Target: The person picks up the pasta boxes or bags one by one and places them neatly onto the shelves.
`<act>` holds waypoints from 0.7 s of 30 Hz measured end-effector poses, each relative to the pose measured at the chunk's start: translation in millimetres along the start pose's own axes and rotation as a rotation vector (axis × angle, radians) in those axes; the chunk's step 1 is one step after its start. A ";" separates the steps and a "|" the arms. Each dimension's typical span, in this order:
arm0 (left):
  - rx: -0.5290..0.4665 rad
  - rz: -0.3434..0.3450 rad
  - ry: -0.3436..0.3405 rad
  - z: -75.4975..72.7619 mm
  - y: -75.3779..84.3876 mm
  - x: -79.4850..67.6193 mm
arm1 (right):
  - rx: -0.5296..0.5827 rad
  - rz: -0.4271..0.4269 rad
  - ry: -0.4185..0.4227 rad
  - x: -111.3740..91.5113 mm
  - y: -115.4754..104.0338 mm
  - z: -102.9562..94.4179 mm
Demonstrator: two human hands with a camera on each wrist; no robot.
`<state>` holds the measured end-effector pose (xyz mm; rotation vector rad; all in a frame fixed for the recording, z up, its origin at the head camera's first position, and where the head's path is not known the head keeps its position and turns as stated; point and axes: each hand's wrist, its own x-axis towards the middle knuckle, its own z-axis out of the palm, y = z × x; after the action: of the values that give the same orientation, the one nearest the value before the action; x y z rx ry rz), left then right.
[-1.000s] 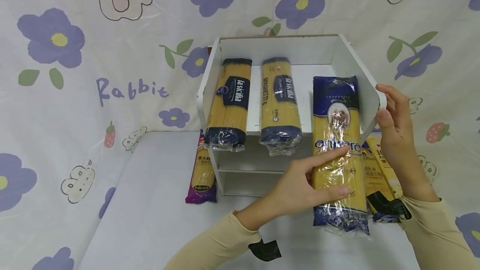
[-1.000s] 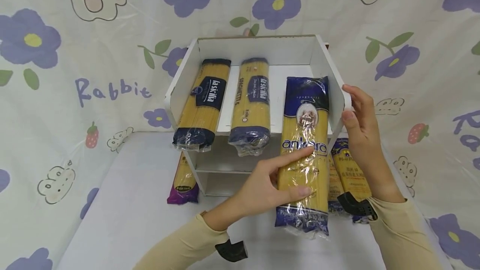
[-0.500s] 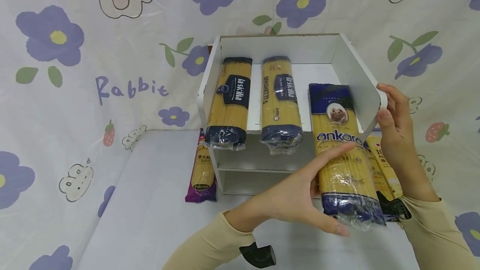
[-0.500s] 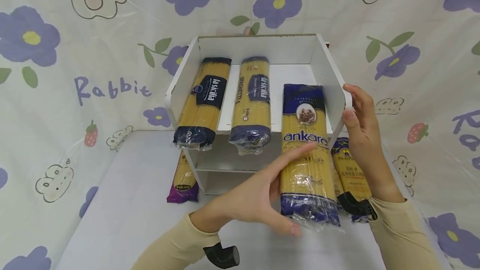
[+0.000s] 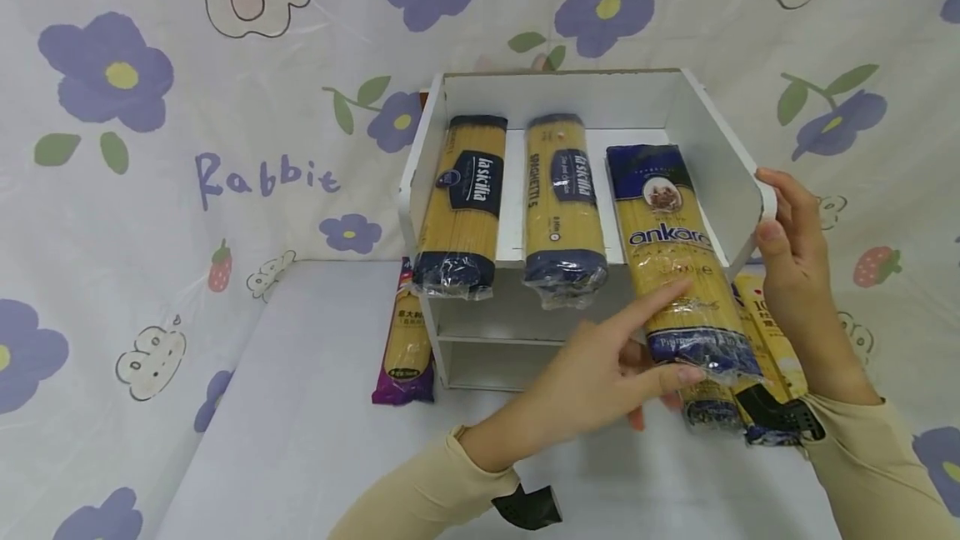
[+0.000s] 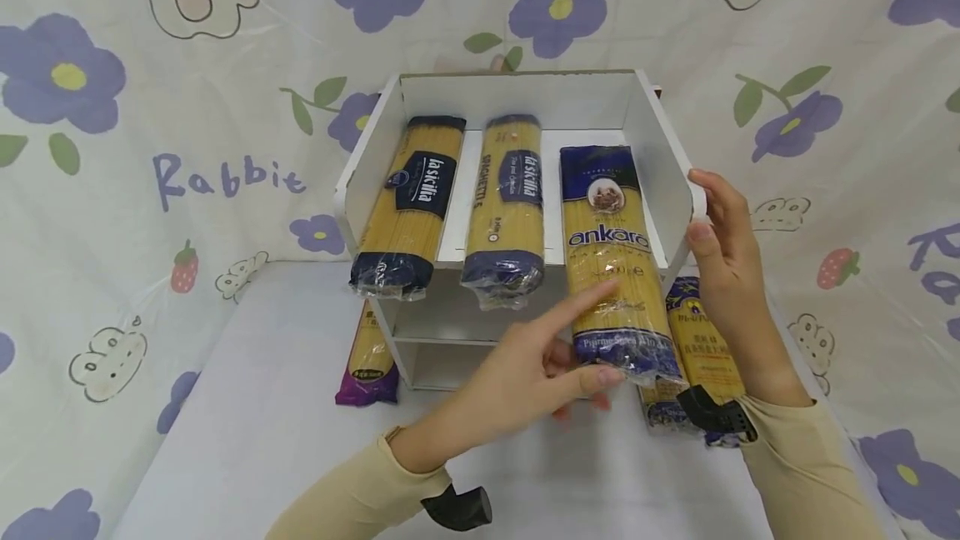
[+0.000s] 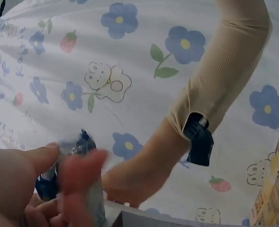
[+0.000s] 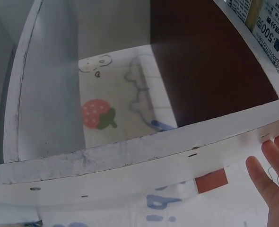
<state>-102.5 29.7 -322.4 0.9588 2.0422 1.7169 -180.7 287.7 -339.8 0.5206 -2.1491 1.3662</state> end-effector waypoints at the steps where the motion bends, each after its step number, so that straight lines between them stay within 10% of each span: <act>1: 0.008 0.007 -0.009 0.5 3.1 -4.5 | 0.003 -0.012 -0.002 -0.2 -0.1 0.0; 11: -0.377 0.116 -0.473 12.2 6.2 -14.7 | -0.018 0.063 0.023 -1.2 -3.9 1.8; 21: -0.493 0.117 -0.352 14.7 0.7 3.3 | -0.001 -0.023 0.009 -2.1 1.7 0.7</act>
<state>-95.6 42.9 -324.6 1.1226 1.2834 1.8276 -180.2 287.9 -342.6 0.5366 -2.1303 1.3527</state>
